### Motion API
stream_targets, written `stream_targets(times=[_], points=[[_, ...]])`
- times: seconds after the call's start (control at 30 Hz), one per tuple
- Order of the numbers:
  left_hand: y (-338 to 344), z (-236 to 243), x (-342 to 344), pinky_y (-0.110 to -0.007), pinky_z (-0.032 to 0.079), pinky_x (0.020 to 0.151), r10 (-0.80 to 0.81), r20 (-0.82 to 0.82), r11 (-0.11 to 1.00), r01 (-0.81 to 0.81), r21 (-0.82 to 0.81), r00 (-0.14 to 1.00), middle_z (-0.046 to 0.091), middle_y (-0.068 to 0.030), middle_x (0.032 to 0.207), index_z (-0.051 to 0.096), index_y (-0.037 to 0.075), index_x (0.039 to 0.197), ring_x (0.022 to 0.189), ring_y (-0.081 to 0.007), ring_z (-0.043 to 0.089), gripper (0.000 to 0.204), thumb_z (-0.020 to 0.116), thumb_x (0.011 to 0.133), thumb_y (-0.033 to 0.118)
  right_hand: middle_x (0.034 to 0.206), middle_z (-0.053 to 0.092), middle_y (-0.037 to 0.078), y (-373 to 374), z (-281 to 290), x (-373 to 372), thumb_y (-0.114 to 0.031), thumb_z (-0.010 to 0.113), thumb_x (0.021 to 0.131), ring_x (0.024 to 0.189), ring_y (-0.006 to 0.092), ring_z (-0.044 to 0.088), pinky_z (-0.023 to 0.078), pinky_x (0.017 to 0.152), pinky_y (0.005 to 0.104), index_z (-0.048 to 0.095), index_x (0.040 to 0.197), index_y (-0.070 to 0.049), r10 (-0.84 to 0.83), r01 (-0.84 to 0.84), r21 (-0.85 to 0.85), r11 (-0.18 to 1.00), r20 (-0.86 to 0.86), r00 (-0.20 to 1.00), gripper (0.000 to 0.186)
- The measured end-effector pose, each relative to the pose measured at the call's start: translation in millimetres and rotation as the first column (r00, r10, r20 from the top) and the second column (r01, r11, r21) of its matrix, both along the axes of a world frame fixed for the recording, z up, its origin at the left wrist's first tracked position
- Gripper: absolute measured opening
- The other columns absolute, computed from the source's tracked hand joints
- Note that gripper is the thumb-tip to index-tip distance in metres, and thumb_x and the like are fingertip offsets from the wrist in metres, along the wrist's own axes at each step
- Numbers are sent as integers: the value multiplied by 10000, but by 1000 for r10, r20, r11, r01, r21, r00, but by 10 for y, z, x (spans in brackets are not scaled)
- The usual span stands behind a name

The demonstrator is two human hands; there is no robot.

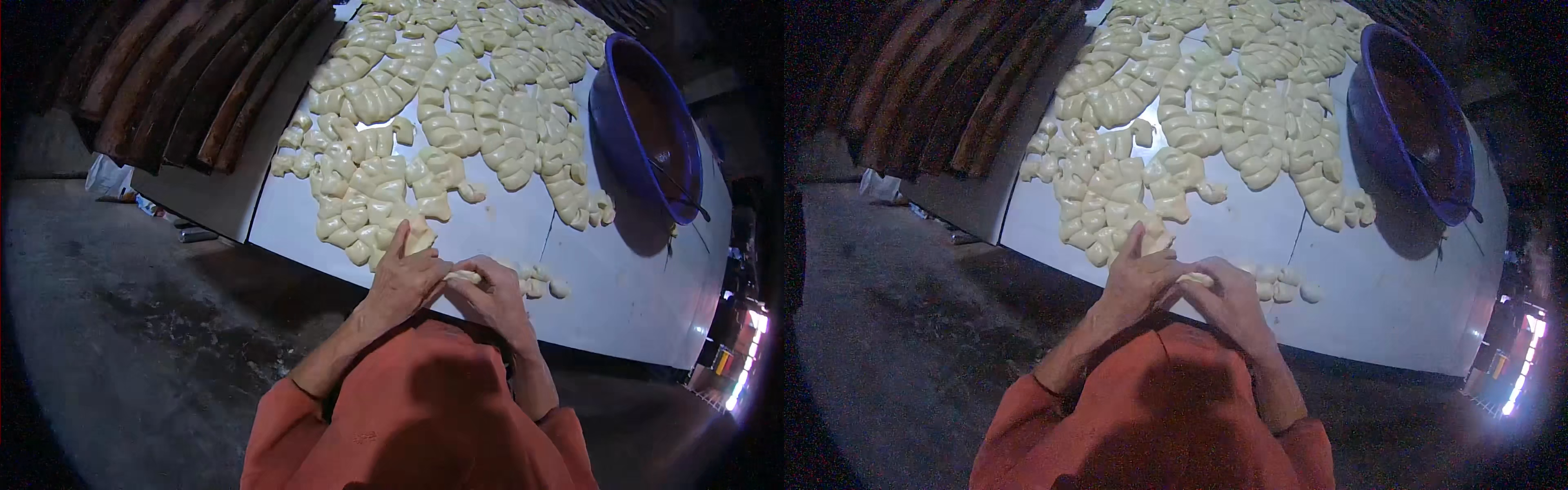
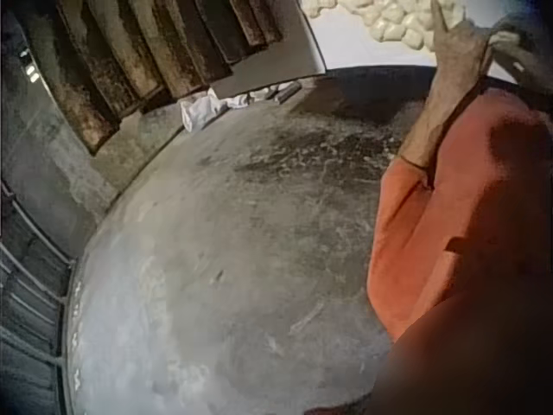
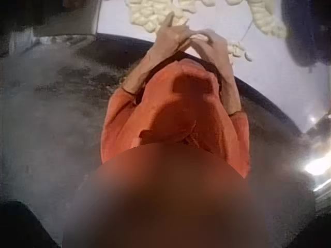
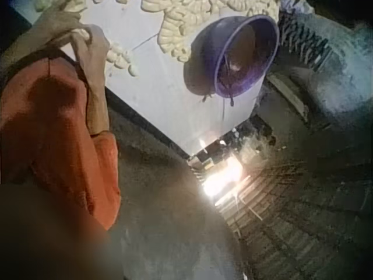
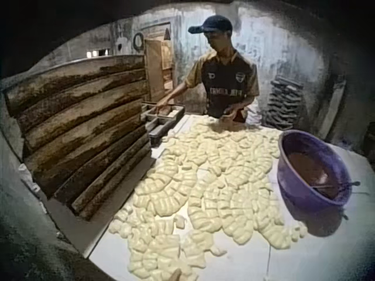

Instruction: The person shapes pieces of dough into crescents and places them into rectangular baking pans.

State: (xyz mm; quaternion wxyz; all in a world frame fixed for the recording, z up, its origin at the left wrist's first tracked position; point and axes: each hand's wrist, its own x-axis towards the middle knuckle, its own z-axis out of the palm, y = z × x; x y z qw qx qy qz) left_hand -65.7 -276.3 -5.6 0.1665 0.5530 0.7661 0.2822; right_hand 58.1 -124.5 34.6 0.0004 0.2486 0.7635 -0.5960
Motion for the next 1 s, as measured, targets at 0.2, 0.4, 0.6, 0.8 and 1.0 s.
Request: stream_targets(times=[0.2,0.4,0.6,0.8,1.0], points=[[-107,-307,183,-680,124,1160,82,-155,995,-72,73,984,651,-27,1269,627,153,1216,1279,-197,560,457,759,779,139,817,665,71,191,-13,320,-133,775,770,750,138,627,495,664,296,667,933,6,-46,-39,-663,747,-110,993,240],[-73,24,89,-686,19,1151,-56,-8,998,56,3,998,448,-147,1493,379,74,1488,1404,-320,412,767,657,885,459,1101,666,174,524,280,246,-108,691,860,884,215,675,578,758,347,510,1339,-6,-407,209,-765,610,-75,910,523],[504,443,157,-487,381,1083,116,547,966,-223,133,829,628,-202,1271,524,8,1394,1193,-298,611,748,796,806,381,1016,698,126,428,146,151,-74,619,933,813,161,704,596,615,250,564,1241,-17,-475,318,-724,612,-15,880,318],[930,436,186,-279,524,856,101,879,986,-162,-28,466,719,-108,1101,647,-12,1240,1007,-117,642,348,692,933,145,990,691,98,556,-47,399,-101,694,902,820,145,681,575,606,242,621,1077,1,-519,460,-358,813,-84,851,216],[1378,492,507,-332,479,1009,-10,768,961,-207,185,640,567,-220,1362,325,-28,1491,1270,-281,558,601,586,1004,210,1034,677,72,789,180,581,-54,757,823,958,156,642,534,834,313,658,1007,12,-562,579,6,815,-236,793,218]])
